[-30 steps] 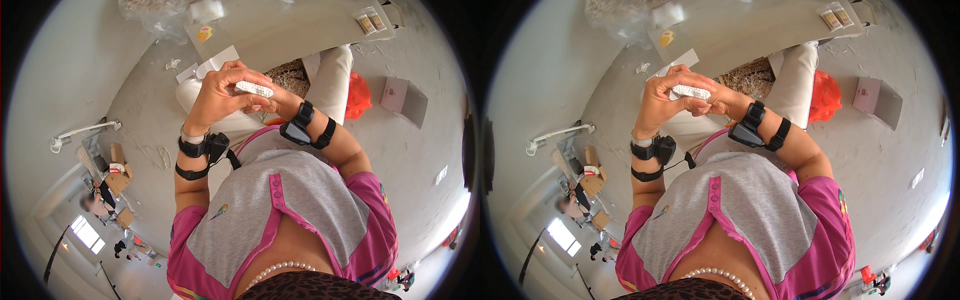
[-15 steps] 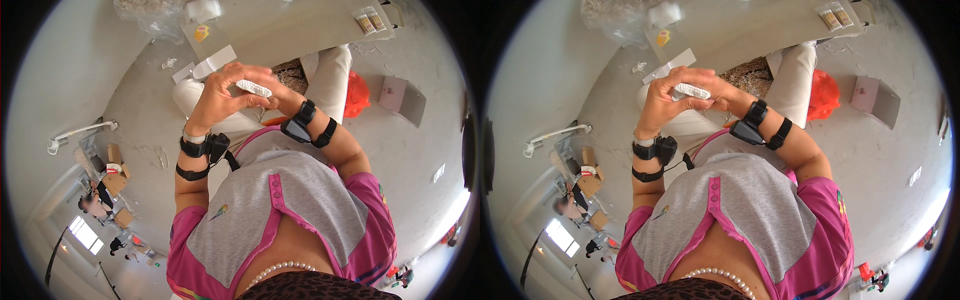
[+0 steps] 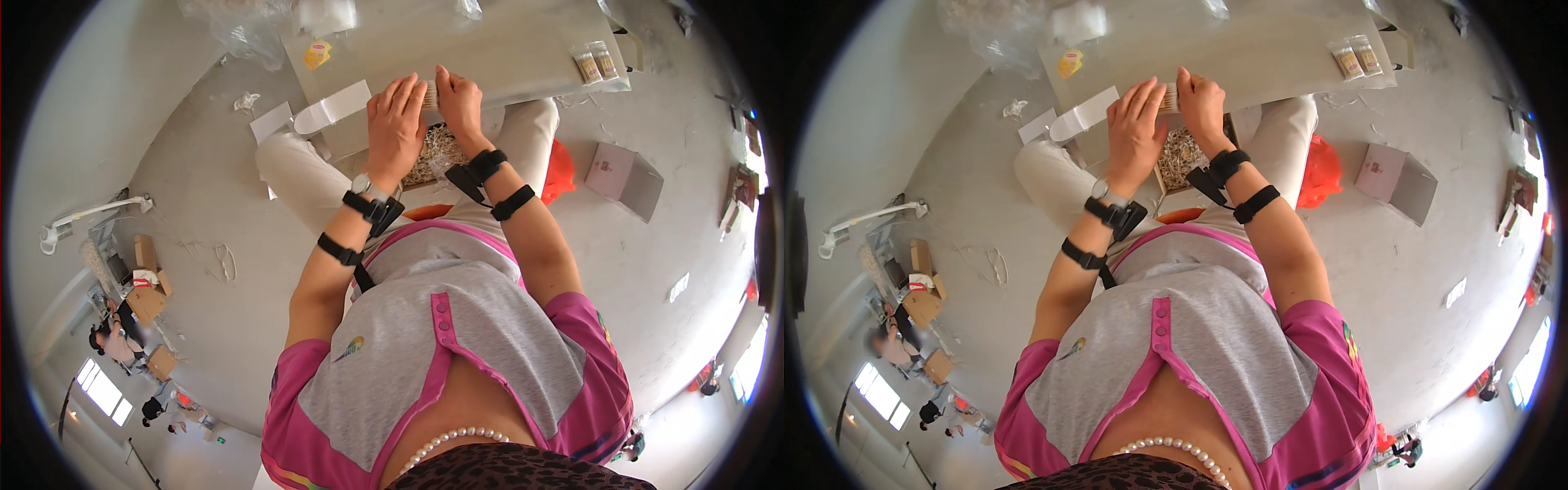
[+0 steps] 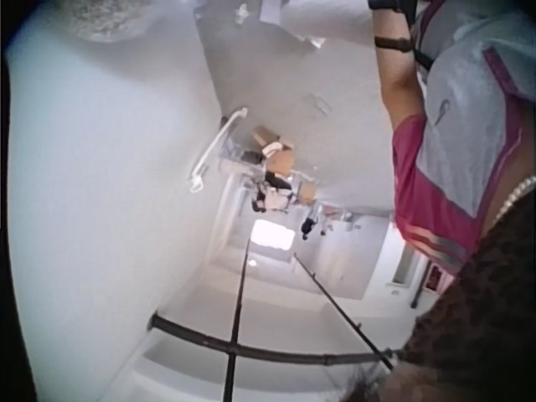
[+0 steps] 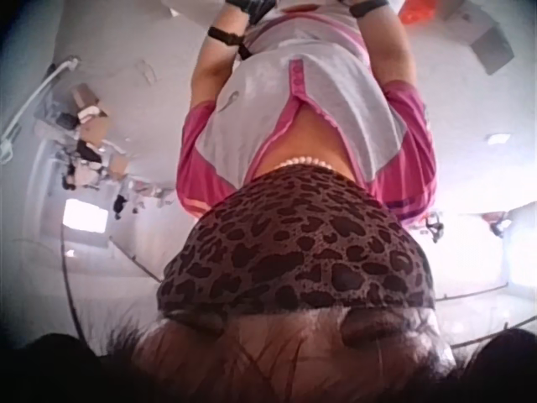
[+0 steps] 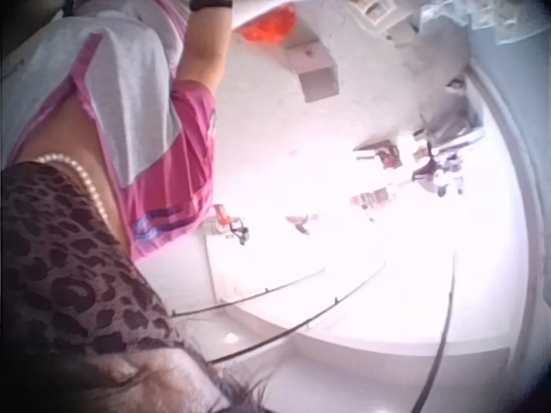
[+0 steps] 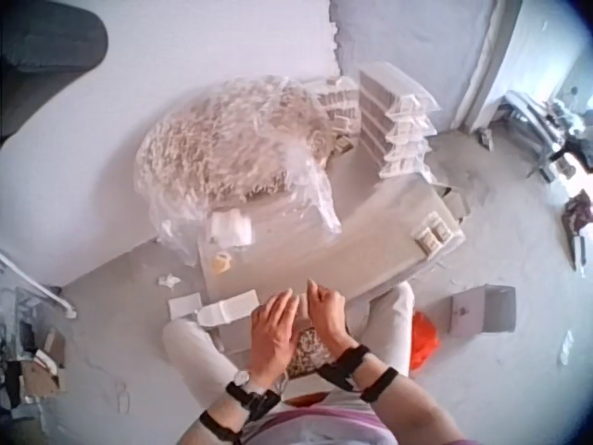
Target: Manually sort and package small white plastic/rubber industrial components into small plastic bags.
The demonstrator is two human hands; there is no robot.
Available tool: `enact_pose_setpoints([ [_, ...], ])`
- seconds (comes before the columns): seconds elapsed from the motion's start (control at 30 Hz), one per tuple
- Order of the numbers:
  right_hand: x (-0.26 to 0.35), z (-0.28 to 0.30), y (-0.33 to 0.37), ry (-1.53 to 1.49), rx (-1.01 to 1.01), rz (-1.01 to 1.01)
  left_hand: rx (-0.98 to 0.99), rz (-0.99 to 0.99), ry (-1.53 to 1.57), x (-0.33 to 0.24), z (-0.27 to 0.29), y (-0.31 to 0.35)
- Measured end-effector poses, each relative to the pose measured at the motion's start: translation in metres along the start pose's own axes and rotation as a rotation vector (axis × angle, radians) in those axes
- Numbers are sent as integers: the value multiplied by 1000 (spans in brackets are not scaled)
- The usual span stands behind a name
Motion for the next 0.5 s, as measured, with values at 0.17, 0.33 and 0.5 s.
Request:
enact_pose_setpoints([
  [0.17,-7,-6,-6,-47,72,-116,-148,56,214,35,-25,-11],
  [0.33,-21,-7,-13,-168,166,-119,-84,446,701,83,-57,-6],
  [0.5,14,-27,-6,-26,421,331,87,555,986,122,-93,9],
])
Point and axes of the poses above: each hand's wrist, its own y-axis away from the middle knuckle, its own z-axis out of the back of the hand, x = y × z, the point moved 8 cm from there along -y, towards the middle knuckle, and after that the axes turned 1 degree about z, right-handed, at the moved point
